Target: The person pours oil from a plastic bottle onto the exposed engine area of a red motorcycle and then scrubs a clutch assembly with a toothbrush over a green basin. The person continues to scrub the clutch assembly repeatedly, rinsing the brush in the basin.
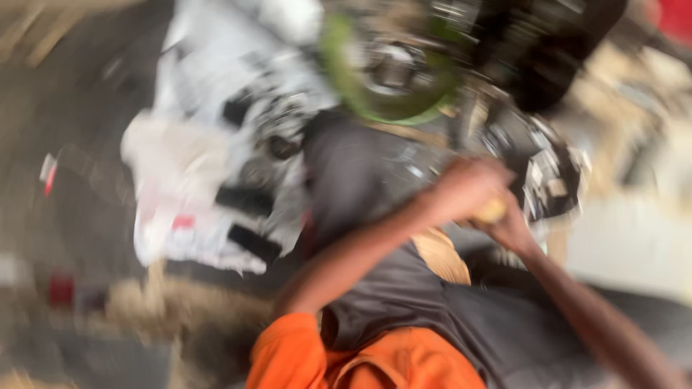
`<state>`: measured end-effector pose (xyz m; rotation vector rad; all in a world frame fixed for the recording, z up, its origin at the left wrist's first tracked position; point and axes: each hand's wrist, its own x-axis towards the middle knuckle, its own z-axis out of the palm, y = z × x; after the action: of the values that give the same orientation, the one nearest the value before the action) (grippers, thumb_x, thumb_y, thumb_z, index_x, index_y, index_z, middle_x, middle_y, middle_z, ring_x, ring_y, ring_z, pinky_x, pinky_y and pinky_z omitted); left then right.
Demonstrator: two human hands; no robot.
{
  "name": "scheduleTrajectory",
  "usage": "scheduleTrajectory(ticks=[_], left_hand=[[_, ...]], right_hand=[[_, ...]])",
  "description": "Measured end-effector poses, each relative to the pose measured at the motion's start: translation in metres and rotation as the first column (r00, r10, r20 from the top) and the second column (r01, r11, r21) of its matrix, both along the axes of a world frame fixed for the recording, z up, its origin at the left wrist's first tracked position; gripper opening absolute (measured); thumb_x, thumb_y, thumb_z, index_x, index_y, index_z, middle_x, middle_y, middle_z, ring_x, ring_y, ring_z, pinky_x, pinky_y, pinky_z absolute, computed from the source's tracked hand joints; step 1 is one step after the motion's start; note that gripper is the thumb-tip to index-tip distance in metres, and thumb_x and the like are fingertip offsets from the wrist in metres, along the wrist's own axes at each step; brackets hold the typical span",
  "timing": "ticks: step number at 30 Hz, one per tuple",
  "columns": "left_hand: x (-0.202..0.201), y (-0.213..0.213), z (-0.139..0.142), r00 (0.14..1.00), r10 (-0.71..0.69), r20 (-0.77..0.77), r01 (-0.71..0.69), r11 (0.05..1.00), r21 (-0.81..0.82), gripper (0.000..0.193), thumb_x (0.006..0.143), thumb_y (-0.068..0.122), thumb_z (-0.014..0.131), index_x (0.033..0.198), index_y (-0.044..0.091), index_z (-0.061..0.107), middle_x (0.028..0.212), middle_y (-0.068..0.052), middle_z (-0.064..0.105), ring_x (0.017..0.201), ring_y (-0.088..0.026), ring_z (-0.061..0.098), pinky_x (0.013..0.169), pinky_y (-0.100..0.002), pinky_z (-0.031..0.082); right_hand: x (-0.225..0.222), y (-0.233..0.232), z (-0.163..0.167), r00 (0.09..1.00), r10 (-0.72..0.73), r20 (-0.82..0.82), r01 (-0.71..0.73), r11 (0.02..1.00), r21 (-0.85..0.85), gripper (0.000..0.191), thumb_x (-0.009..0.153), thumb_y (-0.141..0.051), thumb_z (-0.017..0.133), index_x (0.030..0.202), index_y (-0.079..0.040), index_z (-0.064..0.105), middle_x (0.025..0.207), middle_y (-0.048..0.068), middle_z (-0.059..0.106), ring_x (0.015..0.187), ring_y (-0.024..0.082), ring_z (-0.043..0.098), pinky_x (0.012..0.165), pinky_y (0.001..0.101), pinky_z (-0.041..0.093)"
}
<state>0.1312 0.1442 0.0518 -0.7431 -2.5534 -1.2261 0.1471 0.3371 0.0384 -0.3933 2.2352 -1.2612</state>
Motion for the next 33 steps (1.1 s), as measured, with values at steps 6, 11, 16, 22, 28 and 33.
scheduleTrajectory(ticks=[6, 11, 16, 22, 28, 33], left_hand=[[-0.017, -0.025, -0.103, 0.939, 0.049, 0.339, 0.162, 0.808, -0.566, 0.019, 0.086, 0.015, 0.059, 0.083, 0.012, 0.078, 0.085, -0.012, 0.077, 0.079, -0.030, 0.075, 0.069, -0.050, 0.056], [-0.045, -0.044, -0.156, 0.824, 0.315, 0.471, 0.257, 0.534, -0.805, 0.017, 0.084, 0.018, 0.063, 0.092, 0.013, 0.078, 0.095, -0.015, 0.076, 0.092, -0.033, 0.074, 0.081, -0.049, 0.056], [-0.088, -0.066, -0.180, 0.873, 0.449, 0.192, -0.026, 0.435, -0.900, 0.020, 0.081, 0.021, 0.069, 0.095, 0.010, 0.077, 0.098, -0.017, 0.075, 0.094, -0.035, 0.072, 0.084, -0.049, 0.054], [-0.100, -0.073, -0.167, 0.853, 0.488, 0.188, -0.041, 0.420, -0.906, 0.028, 0.076, 0.025, 0.075, 0.098, 0.008, 0.076, 0.100, -0.019, 0.073, 0.097, -0.037, 0.070, 0.089, -0.049, 0.053], [-0.080, -0.050, -0.159, 0.905, 0.337, 0.259, 0.013, 0.588, -0.809, 0.039, 0.072, 0.029, 0.082, 0.102, 0.005, 0.074, 0.103, -0.021, 0.072, 0.099, -0.039, 0.068, 0.093, -0.049, 0.051], [0.017, -0.001, -0.158, 0.961, 0.053, 0.270, 0.153, 0.714, -0.684, 0.068, 0.055, 0.044, 0.088, 0.108, 0.004, 0.076, 0.108, -0.016, 0.074, 0.098, -0.032, 0.070, 0.098, -0.069, 0.042]], right_hand=[[0.014, 0.041, -0.021, 0.982, -0.012, -0.189, 0.019, 0.999, 0.035, 0.080, 0.072, -0.030, 0.089, 0.137, -0.004, 0.050, 0.129, 0.012, 0.063, 0.118, 0.033, 0.058, 0.098, 0.0448, 0.052], [-0.031, 0.140, 0.024, 0.952, 0.259, -0.162, -0.216, 0.946, 0.242, 0.079, 0.062, -0.033, 0.093, 0.129, -0.012, 0.058, 0.123, 0.013, 0.063, 0.116, 0.038, 0.053, 0.101, 0.0502, 0.043], [-0.049, 0.280, 0.062, 0.975, 0.210, -0.080, -0.152, 0.880, 0.449, 0.076, 0.057, -0.025, 0.093, 0.126, -0.016, 0.063, 0.127, 0.008, 0.066, 0.122, 0.035, 0.054, 0.106, 0.0462, 0.042], [0.026, 0.348, 0.002, 0.729, -0.386, -0.566, 0.637, 0.686, 0.352, 0.090, 0.067, -0.027, 0.090, 0.144, -0.004, 0.051, 0.137, 0.017, 0.058, 0.122, 0.041, 0.053, 0.106, 0.0457, 0.043], [0.136, 0.304, -0.082, 0.348, -0.787, -0.509, 0.937, 0.281, 0.207, 0.078, 0.072, -0.028, 0.086, 0.139, -0.002, 0.054, 0.128, 0.018, 0.061, 0.115, 0.042, 0.056, 0.099, 0.0462, 0.045], [0.200, 0.277, -0.107, 0.255, -0.877, -0.408, 0.959, 0.175, 0.224, 0.069, 0.077, -0.029, 0.083, 0.134, -0.001, 0.056, 0.121, 0.020, 0.064, 0.109, 0.042, 0.059, 0.094, 0.0466, 0.047]])
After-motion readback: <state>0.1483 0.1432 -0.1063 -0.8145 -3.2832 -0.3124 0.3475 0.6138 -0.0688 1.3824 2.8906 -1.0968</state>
